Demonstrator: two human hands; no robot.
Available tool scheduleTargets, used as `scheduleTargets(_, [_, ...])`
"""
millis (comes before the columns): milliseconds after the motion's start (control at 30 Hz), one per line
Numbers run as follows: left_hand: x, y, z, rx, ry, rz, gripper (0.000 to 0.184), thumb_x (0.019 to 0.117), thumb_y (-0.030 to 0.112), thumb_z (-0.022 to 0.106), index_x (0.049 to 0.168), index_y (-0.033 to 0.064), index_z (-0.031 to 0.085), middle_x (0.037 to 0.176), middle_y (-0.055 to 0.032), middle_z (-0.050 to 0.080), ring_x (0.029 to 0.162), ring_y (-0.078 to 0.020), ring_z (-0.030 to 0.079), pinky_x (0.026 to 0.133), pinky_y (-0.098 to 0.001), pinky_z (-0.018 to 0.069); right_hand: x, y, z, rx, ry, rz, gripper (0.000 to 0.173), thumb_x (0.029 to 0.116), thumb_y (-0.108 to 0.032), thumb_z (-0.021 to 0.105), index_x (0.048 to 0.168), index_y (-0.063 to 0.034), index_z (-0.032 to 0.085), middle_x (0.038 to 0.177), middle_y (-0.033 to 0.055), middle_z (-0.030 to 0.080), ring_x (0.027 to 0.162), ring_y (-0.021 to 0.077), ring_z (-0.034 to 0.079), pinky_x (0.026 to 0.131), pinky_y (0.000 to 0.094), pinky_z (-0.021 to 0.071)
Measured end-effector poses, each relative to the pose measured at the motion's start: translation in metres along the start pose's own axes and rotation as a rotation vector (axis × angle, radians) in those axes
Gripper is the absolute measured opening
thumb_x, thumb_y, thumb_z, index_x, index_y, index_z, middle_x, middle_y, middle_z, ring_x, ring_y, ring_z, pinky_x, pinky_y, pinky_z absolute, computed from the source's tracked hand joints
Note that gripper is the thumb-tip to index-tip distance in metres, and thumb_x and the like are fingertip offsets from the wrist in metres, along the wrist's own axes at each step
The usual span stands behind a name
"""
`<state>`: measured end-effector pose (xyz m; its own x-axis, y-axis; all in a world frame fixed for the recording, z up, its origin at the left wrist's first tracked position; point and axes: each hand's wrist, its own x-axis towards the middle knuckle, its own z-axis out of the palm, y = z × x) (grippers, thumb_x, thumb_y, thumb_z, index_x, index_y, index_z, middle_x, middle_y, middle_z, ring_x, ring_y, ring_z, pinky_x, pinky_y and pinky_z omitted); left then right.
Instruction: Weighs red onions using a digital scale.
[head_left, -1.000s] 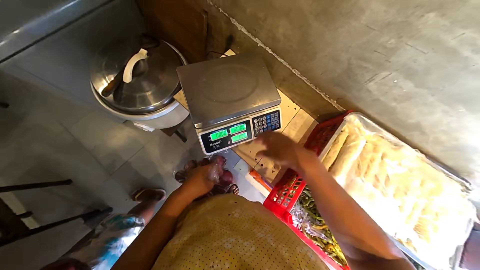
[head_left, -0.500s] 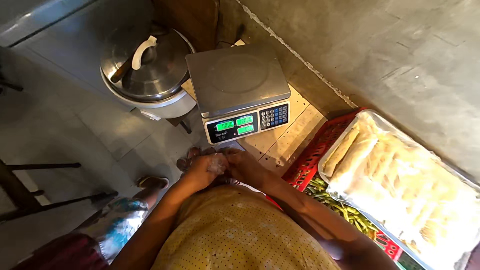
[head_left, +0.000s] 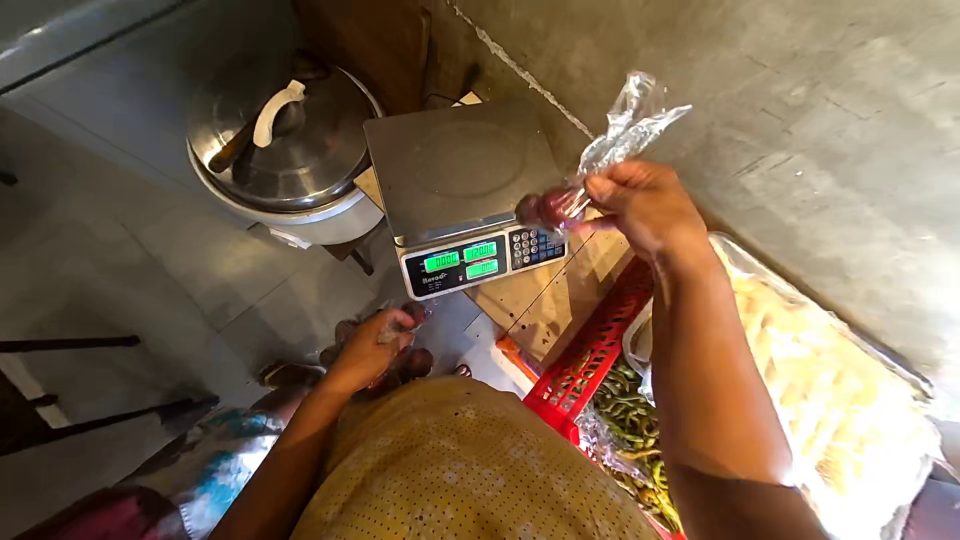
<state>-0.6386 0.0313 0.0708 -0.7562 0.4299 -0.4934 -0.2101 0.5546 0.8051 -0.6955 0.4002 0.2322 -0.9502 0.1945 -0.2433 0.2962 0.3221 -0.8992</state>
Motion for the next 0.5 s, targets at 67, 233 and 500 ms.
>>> scheduleTargets(67, [0.002,-0.003,0.001,0.027,-0.006,-0.023,0.031,0.1010,0.020,0.061,0.129,0.0057,0.062,0.119,-0.0157,0.066,0.107,-0.0238,0.065,0.097,-0.0462,0.0522,0.029,-0.003,0.001,0.044,0.052,0.062,0.016,0.1074,-0.016,0.053,0.108,-0.0045,0.064,0.098,0.0064,0.070,0.082,0.0160,0.073,0.073,0.0389,0.0647])
scheduleTargets(233, [-0.002,-0.005,-0.002,0.034,0.017,-0.037,0.030,0.1010,0.019,0.062,0.127,0.0037,0.063,0.116,-0.0166,0.066,0.105,-0.0241,0.065,0.095,-0.0441,0.0524,0.076,0.000,0.023,0.246,0.046,0.192,0.025,0.1110,-0.020,0.044,0.126,-0.0029,0.054,0.107,0.0104,0.067,0.077,0.0201,0.073,0.069,0.0374,0.0650])
scheduleTargets(500, [-0.003,-0.009,-0.005,0.033,0.021,-0.065,0.028,0.1014,0.016,0.061,0.126,0.0046,0.063,0.117,-0.0151,0.066,0.106,-0.0223,0.064,0.097,-0.0427,0.0513,0.112,0.047,0.064,0.321,0.015,0.131,0.029,0.1058,-0.004,0.049,0.134,-0.0005,0.055,0.121,0.0115,0.064,0.099,0.0181,0.068,0.084,0.0360,0.0601])
